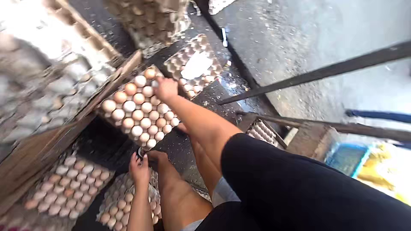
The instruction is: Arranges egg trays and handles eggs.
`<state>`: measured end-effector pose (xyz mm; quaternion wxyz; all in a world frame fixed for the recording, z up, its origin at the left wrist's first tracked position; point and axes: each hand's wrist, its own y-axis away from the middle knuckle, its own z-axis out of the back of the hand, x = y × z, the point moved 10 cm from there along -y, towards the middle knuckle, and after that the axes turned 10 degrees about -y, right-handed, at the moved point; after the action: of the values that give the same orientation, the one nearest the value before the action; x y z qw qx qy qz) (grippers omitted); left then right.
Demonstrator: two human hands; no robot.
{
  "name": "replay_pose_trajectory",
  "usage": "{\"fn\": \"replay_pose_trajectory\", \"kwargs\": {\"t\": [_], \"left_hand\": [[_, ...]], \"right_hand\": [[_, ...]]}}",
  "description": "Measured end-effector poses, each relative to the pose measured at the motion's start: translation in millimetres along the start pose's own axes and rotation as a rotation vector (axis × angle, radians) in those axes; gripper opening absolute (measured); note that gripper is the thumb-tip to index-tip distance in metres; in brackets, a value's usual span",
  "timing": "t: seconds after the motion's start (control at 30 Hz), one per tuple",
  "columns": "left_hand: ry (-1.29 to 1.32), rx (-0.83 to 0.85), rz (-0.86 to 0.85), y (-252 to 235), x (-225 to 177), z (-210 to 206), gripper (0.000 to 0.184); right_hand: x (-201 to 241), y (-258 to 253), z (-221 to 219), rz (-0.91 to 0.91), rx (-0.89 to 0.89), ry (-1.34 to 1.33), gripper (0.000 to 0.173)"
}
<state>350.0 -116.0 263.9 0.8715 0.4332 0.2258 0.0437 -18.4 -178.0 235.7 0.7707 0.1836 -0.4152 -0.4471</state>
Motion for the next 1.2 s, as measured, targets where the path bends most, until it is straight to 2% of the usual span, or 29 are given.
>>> {"fn": "replay_pose_trajectory", "kwargs": {"t": [0.13,0.2,0.27,0.33,0.43,0.5,0.57,0.67,0.73,0.8,0.87,0.93,1.03,1.1,1.2], "left_hand": [[-0.122,0.047,0.025,42,13,8,0.061],[-0.157,0.053,0.031,61,24,13,0.061],[-0.206,0.093,0.033,80,35,17,0.062],[-0.286,0.146,0.039,95,44,18,0.061],[-0.452,0.222,0.060,109,55,18,0.062],[-0.538,0.252,0.069,109,57,17,0.058],[-0.573,0.285,0.082,107,49,16,0.055],[-0.555,0.285,0.085,99,36,20,0.055],[-0.547,0.272,0.057,93,29,22,0.058],[-0.544,0.268,0.031,91,23,21,0.063],[-0.579,0.269,0.033,94,20,20,0.064],[-0.618,0.271,0.035,100,20,20,0.062],[-0.593,0.268,0.048,109,27,19,0.058],[-0.566,0.256,0.073,117,36,23,0.055],[-0.542,0.265,0.106,132,47,30,0.053]], "right_hand": [[-3,1,8,0.038,-0.023,-0.156,0.054],[-12,17,20,0.026,-0.054,-0.332,0.054],[-41,49,30,-0.020,-0.058,-0.566,0.055],[-92,87,29,-0.138,-0.054,-0.768,0.054],[-197,161,25,-0.502,-0.040,-1.001,0.053],[-266,211,40,-0.729,-0.157,-1.153,0.052],[-325,252,69,-0.869,-0.303,-1.216,0.053],[-402,291,121,-0.927,-0.536,-1.185,0.052],[-445,309,161,-0.957,-0.762,-1.117,0.062],[-474,320,192,-1.054,-0.864,-1.019,0.090],[-469,324,199,-1.196,-0.767,-0.938,0.100],[-443,317,178,-1.239,-0.571,-0.887,0.089],[-394,293,109,-1.145,-0.294,-0.931,0.071],[-344,283,59,-1.079,-0.061,-0.953,0.061],[-263,278,16,-0.920,0.222,-0.859,0.057]]}}
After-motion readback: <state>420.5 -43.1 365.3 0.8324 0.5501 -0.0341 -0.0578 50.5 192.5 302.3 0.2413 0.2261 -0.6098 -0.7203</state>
